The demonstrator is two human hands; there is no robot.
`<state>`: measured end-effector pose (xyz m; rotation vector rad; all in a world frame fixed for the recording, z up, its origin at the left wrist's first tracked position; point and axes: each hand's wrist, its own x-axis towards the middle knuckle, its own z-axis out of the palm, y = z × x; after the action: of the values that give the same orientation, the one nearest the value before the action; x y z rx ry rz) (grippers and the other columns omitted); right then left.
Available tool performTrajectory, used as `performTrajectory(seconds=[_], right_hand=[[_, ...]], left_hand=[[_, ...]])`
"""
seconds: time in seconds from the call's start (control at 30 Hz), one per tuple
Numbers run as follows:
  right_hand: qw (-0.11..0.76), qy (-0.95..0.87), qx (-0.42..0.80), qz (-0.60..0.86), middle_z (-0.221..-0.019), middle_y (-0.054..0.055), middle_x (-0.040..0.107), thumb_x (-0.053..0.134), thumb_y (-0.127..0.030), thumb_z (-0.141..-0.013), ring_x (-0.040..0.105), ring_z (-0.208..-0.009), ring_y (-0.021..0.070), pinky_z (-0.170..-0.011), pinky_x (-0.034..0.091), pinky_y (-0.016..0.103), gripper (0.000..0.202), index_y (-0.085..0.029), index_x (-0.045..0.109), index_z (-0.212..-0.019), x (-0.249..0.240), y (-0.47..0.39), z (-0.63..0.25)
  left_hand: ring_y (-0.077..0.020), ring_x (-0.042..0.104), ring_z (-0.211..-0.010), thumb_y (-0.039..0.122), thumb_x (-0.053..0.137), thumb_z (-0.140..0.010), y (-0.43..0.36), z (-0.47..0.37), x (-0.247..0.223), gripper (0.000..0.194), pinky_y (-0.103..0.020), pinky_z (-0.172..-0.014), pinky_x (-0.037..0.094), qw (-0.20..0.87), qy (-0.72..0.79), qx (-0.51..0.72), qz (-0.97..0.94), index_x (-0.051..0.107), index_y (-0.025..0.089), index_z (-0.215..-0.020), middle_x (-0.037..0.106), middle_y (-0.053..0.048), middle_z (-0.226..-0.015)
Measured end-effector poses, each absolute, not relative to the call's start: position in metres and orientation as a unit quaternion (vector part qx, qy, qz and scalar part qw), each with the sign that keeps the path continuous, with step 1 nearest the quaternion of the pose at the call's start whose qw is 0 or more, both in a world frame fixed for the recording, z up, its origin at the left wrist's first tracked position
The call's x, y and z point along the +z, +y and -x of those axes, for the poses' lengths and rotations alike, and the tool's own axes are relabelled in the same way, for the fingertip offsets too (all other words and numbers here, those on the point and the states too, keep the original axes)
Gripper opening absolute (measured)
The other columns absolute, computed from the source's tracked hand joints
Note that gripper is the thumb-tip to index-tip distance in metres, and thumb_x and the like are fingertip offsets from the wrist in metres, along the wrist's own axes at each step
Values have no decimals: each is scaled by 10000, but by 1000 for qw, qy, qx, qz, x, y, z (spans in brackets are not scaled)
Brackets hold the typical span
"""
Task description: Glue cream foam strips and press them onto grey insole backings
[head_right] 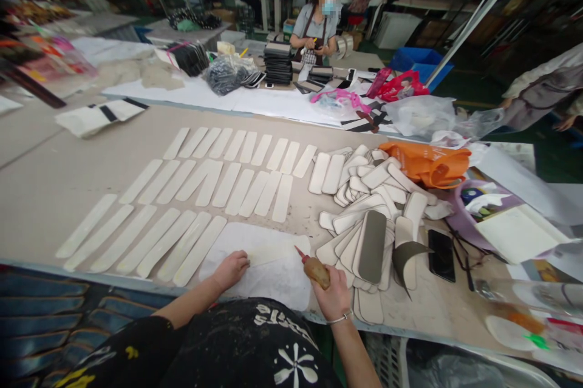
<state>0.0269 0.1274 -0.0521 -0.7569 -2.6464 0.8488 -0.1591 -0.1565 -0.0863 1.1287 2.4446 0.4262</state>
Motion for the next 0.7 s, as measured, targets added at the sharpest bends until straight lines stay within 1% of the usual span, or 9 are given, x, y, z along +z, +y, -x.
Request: performTrajectory(seconds=[0.17,0.3,0.53,0.7], right_hand=[[84,-916,357,162,-895,45,542,622,-297,-654,534,-878,202,-787,475,346,374,-203,560,-1011,-51,78,0],[70,-913,367,163,-881,45,530,600,-247,-658,530,-856,192,-782,480,335,351,-204,566,-1005,-55,77,10],[106,-911,302,262,-874,65,528,586,-336,-672,501,-884,233,-794,453,405,367,-164,578,-997,-59,144,-16],[145,-900,267,312,-908,86,563,607,-435,-655,509,-892,246,-812,450,421,481,-136,563,-1029,-60,155,-26]], left_hand=[[-173,528,-841,150,453,-842,-150,160,-82,229,-283,-808,407,219,883,129,-393,646,140,-721,573,-71,-821],[-173,537,-832,145,449,-834,-145,159,-79,225,-282,-797,411,227,888,111,-385,643,138,-722,572,-73,-817],[-178,552,-845,142,433,-834,-142,158,-77,237,-279,-797,417,234,892,102,-373,646,135,-729,580,-81,-835],[-179,563,-826,146,424,-835,-140,158,-75,253,-285,-785,425,242,895,95,-362,651,130,-723,586,-90,-837]])
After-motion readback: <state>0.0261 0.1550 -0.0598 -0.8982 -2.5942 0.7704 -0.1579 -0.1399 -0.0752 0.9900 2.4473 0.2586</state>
